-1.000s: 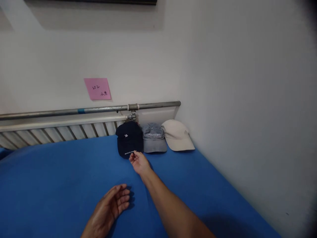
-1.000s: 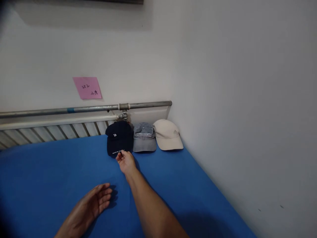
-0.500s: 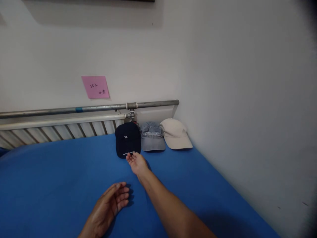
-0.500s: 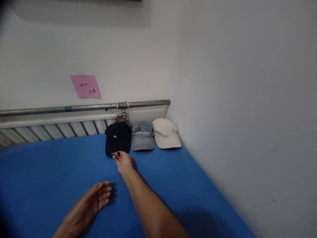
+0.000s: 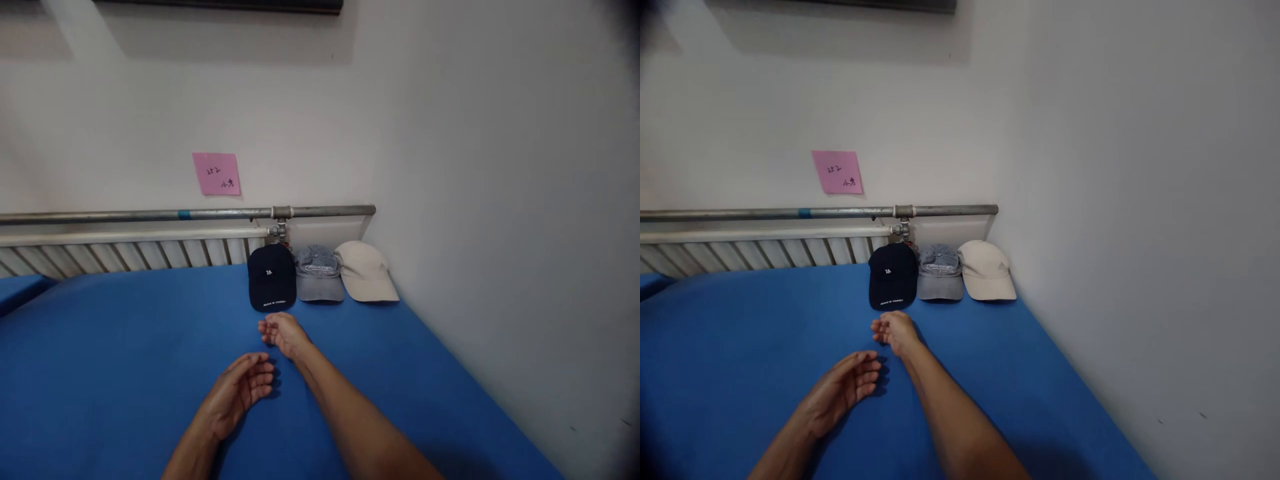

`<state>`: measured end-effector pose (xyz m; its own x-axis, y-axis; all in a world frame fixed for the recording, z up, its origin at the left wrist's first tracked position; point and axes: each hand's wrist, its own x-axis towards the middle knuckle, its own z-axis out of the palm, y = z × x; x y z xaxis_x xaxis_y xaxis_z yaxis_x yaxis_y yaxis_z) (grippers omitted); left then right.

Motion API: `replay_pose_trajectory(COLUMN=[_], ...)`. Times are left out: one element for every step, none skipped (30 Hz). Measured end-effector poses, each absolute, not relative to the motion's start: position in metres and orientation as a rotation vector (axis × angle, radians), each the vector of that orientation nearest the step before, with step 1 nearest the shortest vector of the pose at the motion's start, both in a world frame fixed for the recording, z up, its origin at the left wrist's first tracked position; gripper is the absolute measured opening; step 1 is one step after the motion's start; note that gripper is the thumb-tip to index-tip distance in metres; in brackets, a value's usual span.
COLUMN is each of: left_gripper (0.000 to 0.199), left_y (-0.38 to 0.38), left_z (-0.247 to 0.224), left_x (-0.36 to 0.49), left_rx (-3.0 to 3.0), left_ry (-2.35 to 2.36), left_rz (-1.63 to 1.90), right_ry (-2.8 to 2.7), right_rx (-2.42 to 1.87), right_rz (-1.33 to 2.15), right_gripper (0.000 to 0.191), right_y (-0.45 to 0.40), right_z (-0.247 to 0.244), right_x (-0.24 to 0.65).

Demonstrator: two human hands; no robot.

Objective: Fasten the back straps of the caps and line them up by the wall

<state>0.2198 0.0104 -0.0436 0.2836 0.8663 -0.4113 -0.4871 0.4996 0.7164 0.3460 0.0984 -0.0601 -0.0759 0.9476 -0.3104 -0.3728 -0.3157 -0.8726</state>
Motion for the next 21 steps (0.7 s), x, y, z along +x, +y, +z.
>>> replay_pose_trajectory(left_gripper=[0.025,0.025,0.025,0.023,0.018,0.014,0.011,0.009,0.009,0.009,0.009,0.009,0.008,0.007,0.007,0.007,0.008,0.008,0.008,0.008,0.009], left_y=[0.01,0.008,0.006,0.003,0.0,-0.003,-0.005,-0.006,-0.008,-0.011,-0.015,-0.021,-0.028,-0.038,-0.048,-0.058,-0.069,-0.08,-0.09,-0.099,-0.107], left_z=[-0.042,-0.041,-0.039,-0.037,-0.035,-0.033,-0.033,-0.033,-0.034,-0.036,-0.037,-0.038,-0.038,-0.038,-0.038,-0.038,-0.037,-0.036,-0.035,-0.034,-0.032], left_x=[0.22,0.22,0.221,0.221,0.221,0.219,0.216,0.21,0.202,0.191,0.179,0.165,0.15,0.134,0.117,0.1,0.083,0.067,0.053,0.039,0.027], left_rx=[0.512,0.509,0.499,0.487,0.475,0.462,0.448,0.43,0.41,0.387,0.36,0.329,0.293,0.251,0.205,0.155,0.096,0.039,-0.017,-0.061,-0.102], left_ry=[0.868,0.865,0.873,0.886,0.902,0.925,0.95,0.982,1.016,1.052,1.09,1.128,1.165,1.203,1.236,1.267,1.299,1.327,1.355,1.382,1.414], left_rz=[0.969,0.985,1.008,1.039,1.067,1.106,1.156,1.214,1.284,1.366,1.451,1.54,1.63,1.719,1.808,1.894,1.977,2.045,2.101,2.153,2.207], right_ry=[-0.809,-0.866,-0.92,-0.976,-1.033,-1.085,-1.135,-1.176,-1.214,-1.252,-1.283,-1.313,-1.338,-1.357,-1.371,-1.381,-1.388,-1.393,-1.398,-1.403,-1.409], right_rx=[-1.154,-1.18,-1.201,-1.218,-1.221,-1.221,-1.218,-1.213,-1.208,-1.204,-1.208,-1.207,-1.211,-1.216,-1.222,-1.229,-1.235,-1.242,-1.248,-1.255,-1.26], right_rz=[1.569,1.524,1.478,1.44,1.407,1.38,1.365,1.344,1.333,1.331,1.327,1.322,1.316,1.307,1.297,1.287,1.279,1.272,1.267,1.263,1.261], right_gripper=[0.012,0.005,0.01,0.015,0.015,0.014,0.012,0.012,0.011,0.012,0.011,0.01,0.01,0.011,0.011,0.012,0.013,0.013,0.014,0.014,0.014], right_y=[0.093,0.087,0.081,0.074,0.069,0.064,0.062,0.061,0.062,0.063,0.065,0.066,0.066,0.066,0.066,0.065,0.065,0.064,0.064,0.064,0.064], right_z=[-0.058,-0.055,-0.052,-0.049,-0.046,-0.044,-0.043,-0.044,-0.045,-0.047,-0.049,-0.051,-0.052,-0.053,-0.053,-0.053,-0.053,-0.053,-0.053,-0.052,-0.052], right_x=[0.344,0.342,0.341,0.339,0.338,0.337,0.336,0.335,0.334,0.333,0.331,0.33,0.33,0.33,0.33,0.33,0.331,0.331,0.331,0.331,0.331])
